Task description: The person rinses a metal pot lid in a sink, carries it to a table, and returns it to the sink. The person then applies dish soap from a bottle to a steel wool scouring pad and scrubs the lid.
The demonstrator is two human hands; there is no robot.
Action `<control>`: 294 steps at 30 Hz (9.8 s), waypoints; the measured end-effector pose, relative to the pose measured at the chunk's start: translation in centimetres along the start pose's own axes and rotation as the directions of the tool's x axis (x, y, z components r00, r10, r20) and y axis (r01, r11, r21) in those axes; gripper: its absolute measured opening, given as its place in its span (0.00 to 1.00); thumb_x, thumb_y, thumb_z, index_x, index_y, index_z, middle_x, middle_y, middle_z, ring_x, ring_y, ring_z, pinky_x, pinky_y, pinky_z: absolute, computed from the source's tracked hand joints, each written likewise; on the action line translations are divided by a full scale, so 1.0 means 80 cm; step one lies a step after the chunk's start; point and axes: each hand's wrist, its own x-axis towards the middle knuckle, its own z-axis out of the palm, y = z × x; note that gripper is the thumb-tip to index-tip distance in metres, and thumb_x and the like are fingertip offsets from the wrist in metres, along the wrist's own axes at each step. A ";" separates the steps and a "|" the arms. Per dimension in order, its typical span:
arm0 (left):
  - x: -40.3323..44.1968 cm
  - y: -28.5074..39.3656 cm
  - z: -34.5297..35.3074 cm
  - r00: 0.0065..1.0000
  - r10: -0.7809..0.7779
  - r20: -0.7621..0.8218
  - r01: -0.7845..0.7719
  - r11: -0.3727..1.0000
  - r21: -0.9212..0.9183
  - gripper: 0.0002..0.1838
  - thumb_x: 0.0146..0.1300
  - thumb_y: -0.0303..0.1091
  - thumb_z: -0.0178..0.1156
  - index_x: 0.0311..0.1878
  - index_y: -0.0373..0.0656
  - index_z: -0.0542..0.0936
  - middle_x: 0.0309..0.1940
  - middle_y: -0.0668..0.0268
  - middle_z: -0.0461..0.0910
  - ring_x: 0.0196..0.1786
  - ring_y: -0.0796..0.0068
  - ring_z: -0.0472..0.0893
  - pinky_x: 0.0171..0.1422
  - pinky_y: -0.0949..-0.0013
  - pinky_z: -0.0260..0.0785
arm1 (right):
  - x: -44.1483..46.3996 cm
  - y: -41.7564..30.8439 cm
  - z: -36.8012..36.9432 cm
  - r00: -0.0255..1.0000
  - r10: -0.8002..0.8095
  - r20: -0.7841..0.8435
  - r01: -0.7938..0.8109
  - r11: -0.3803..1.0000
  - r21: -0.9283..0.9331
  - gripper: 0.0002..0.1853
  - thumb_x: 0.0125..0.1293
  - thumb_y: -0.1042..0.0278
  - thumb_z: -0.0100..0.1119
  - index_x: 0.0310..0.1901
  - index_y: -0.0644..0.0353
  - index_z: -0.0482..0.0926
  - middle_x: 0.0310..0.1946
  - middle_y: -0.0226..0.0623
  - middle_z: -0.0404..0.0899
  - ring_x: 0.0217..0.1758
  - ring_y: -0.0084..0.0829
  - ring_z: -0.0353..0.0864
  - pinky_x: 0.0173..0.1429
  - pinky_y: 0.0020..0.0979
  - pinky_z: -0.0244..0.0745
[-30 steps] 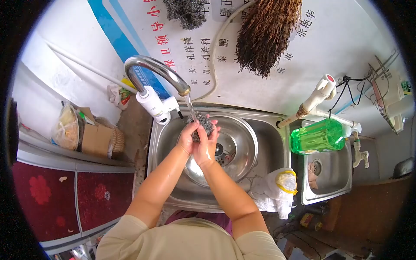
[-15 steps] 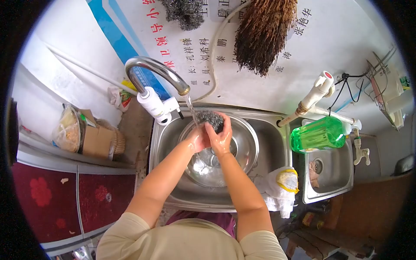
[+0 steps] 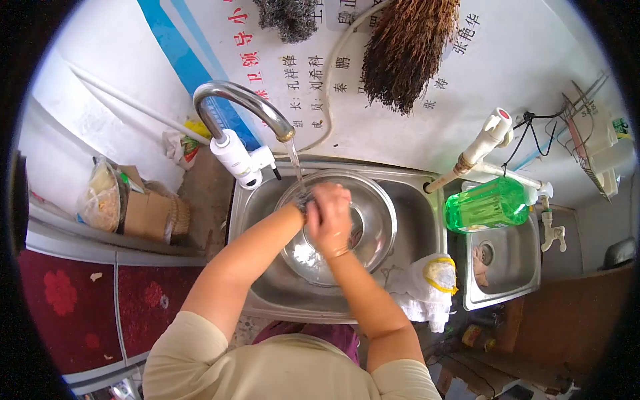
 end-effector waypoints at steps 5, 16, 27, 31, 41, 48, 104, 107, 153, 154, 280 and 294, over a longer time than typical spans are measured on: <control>-0.034 0.073 -0.096 0.997 0.022 0.080 -0.059 0.869 0.491 0.14 0.51 0.30 0.58 0.43 0.41 0.74 0.45 0.56 0.73 0.54 0.54 0.70 0.58 0.61 0.65 | -0.017 0.055 -0.042 0.811 0.569 -0.135 -0.559 0.822 0.110 0.18 0.58 0.71 0.59 0.50 0.65 0.72 0.42 0.44 0.76 0.44 0.33 0.75 0.49 0.31 0.70; -0.077 0.084 -0.091 0.777 -0.393 -0.492 0.469 0.883 0.034 0.15 0.48 0.31 0.64 0.40 0.40 0.72 0.38 0.54 0.75 0.41 0.52 0.76 0.43 0.57 0.69 | -0.069 0.088 -0.042 0.716 0.687 -0.123 -0.682 0.726 0.086 0.22 0.58 0.67 0.61 0.52 0.66 0.70 0.46 0.46 0.74 0.49 0.35 0.73 0.55 0.31 0.66; -0.092 0.207 -0.182 0.864 -0.358 -0.354 0.409 0.909 0.079 0.11 0.50 0.35 0.63 0.25 0.42 0.71 0.19 0.56 0.72 0.26 0.51 0.73 0.28 0.57 0.62 | -0.043 0.021 -0.096 0.800 0.587 -0.126 -0.566 0.808 0.165 0.21 0.55 0.72 0.62 0.51 0.64 0.72 0.46 0.40 0.74 0.48 0.31 0.74 0.54 0.30 0.69; -0.099 0.211 -0.197 0.864 -0.316 -0.391 0.398 0.906 0.146 0.14 0.50 0.36 0.64 0.22 0.40 0.69 0.17 0.56 0.69 0.24 0.51 0.70 0.26 0.59 0.60 | -0.047 0.028 -0.102 0.829 0.542 -0.140 -0.517 0.837 0.182 0.18 0.54 0.72 0.63 0.48 0.62 0.73 0.42 0.39 0.75 0.43 0.31 0.75 0.49 0.29 0.70; -0.145 0.196 -0.200 0.827 -0.303 -0.474 0.288 0.952 -0.106 0.23 0.52 0.31 0.66 0.16 0.38 0.59 0.14 0.65 0.52 0.20 0.75 0.53 0.22 0.70 0.50 | -0.047 0.068 -0.111 0.867 0.474 0.154 -0.456 0.879 -0.139 0.28 0.51 0.60 0.66 0.54 0.58 0.70 0.50 0.43 0.73 0.60 0.46 0.64 0.62 0.40 0.61; -0.205 0.133 -0.157 0.645 -0.469 -0.603 0.358 0.883 -0.304 0.22 0.52 0.30 0.65 0.16 0.40 0.60 0.12 0.72 0.54 0.19 0.84 0.55 0.21 0.73 0.51 | 0.029 0.059 -0.088 0.949 0.247 0.196 -0.242 0.969 -0.048 0.11 0.55 0.68 0.62 0.38 0.60 0.75 0.31 0.42 0.76 0.35 0.42 0.76 0.38 0.36 0.71; -0.131 0.091 -0.054 0.422 -0.864 -0.276 0.166 0.373 -0.913 0.20 0.47 0.34 0.70 0.41 0.36 0.76 0.34 0.66 0.78 0.34 0.77 0.76 0.39 0.74 0.67 | -0.016 0.068 -0.150 0.552 0.826 0.117 -0.617 0.310 0.724 0.06 0.56 0.76 0.63 0.35 0.59 0.77 0.30 0.25 0.76 0.32 0.18 0.71 0.39 0.21 0.66; -0.126 0.077 -0.058 0.265 -0.931 -0.250 0.261 0.318 -0.911 0.22 0.49 0.41 0.69 0.41 0.35 0.76 0.33 0.66 0.78 0.32 0.78 0.75 0.37 0.75 0.66 | -0.026 0.058 -0.153 0.563 0.819 0.111 -0.608 0.319 0.727 0.06 0.56 0.76 0.62 0.36 0.59 0.77 0.32 0.25 0.77 0.35 0.18 0.72 0.42 0.22 0.67; -0.194 0.212 -0.141 0.673 -0.726 0.142 0.131 -0.071 -0.989 0.26 0.45 0.22 0.50 0.53 0.44 0.69 0.41 0.63 0.75 0.44 0.68 0.75 0.48 0.61 0.70 | -0.052 0.014 -0.237 0.499 0.837 0.223 -0.844 0.411 0.344 0.23 0.54 0.69 0.63 0.51 0.65 0.70 0.26 0.30 0.73 0.23 0.19 0.67 0.26 0.22 0.62; -0.199 0.202 -0.136 0.662 -0.722 0.200 0.134 -0.149 -0.980 0.25 0.46 0.24 0.49 0.52 0.40 0.69 0.43 0.60 0.75 0.45 0.64 0.76 0.51 0.59 0.69 | -0.041 0.009 -0.247 0.625 0.726 0.286 -0.774 0.531 0.344 0.23 0.54 0.69 0.63 0.51 0.64 0.71 0.26 0.29 0.72 0.24 0.19 0.68 0.27 0.22 0.63; -0.115 0.166 -0.143 0.749 -0.578 -0.324 0.130 0.608 -0.783 0.10 0.65 0.35 0.53 0.44 0.39 0.76 0.32 0.72 0.77 0.35 0.85 0.73 0.39 0.79 0.65 | -0.050 0.036 -0.130 0.090 0.414 0.906 -0.791 -0.523 0.317 0.26 0.67 0.44 0.35 0.34 0.61 0.73 0.21 0.35 0.74 0.17 0.23 0.67 0.17 0.20 0.60; -0.077 0.171 -0.171 0.825 -0.536 -0.179 0.291 0.674 -0.679 0.18 0.65 0.32 0.50 0.56 0.37 0.72 0.42 0.65 0.78 0.43 0.80 0.74 0.50 0.74 0.66 | -0.144 0.135 -0.087 0.415 0.713 0.566 -0.222 0.682 -0.697 0.23 0.46 0.59 0.66 0.46 0.51 0.77 0.44 0.44 0.74 0.52 0.49 0.72 0.56 0.38 0.70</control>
